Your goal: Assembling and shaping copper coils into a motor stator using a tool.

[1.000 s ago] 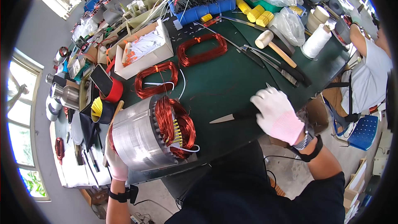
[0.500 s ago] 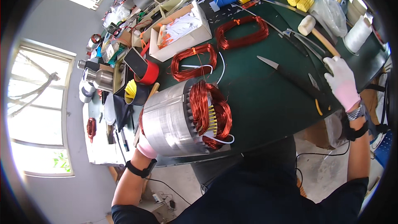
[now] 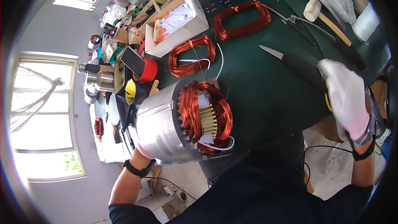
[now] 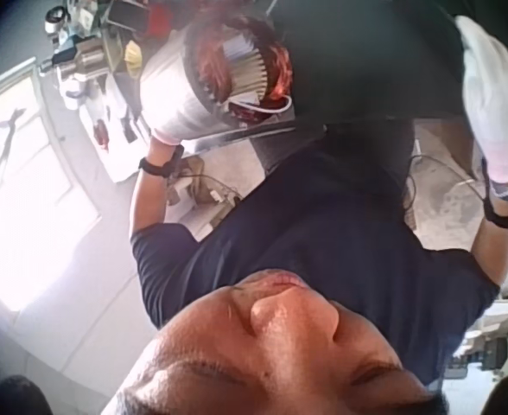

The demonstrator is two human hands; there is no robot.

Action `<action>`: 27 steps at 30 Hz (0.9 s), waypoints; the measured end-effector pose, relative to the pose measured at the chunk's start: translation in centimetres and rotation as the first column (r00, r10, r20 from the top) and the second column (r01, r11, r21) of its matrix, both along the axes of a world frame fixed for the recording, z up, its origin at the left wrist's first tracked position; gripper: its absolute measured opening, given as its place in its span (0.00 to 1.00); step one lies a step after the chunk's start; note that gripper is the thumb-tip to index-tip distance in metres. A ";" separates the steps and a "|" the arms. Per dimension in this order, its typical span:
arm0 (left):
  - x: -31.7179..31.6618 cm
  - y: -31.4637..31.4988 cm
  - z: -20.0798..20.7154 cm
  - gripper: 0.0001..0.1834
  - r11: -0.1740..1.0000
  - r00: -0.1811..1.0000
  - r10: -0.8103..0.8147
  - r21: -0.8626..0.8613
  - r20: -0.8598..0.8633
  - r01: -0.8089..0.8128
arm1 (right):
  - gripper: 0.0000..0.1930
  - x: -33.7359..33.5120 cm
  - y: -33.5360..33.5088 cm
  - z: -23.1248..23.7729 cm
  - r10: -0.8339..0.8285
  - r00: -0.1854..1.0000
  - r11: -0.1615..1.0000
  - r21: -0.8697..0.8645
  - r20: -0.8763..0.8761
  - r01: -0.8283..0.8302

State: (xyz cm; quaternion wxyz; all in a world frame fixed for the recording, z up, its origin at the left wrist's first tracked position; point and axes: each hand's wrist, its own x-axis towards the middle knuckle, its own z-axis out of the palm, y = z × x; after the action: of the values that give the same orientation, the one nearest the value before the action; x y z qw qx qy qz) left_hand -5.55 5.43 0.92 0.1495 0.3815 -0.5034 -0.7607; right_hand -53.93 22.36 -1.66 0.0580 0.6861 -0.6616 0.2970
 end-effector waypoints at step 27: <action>5.6 1.0 1.8 0.36 0.973 1.000 0.001 0.229 -0.004 0.000 | 0.26 6.1 -4.9 0.1 0.423 0.884 0.903 0.167 -0.199 -0.395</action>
State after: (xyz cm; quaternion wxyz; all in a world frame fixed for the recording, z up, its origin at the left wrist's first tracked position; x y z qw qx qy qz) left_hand 0.06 6.40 2.76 0.1057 0.3947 -0.4120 -0.8144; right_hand -47.83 17.47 -1.53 0.0283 0.8423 -0.5073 0.1801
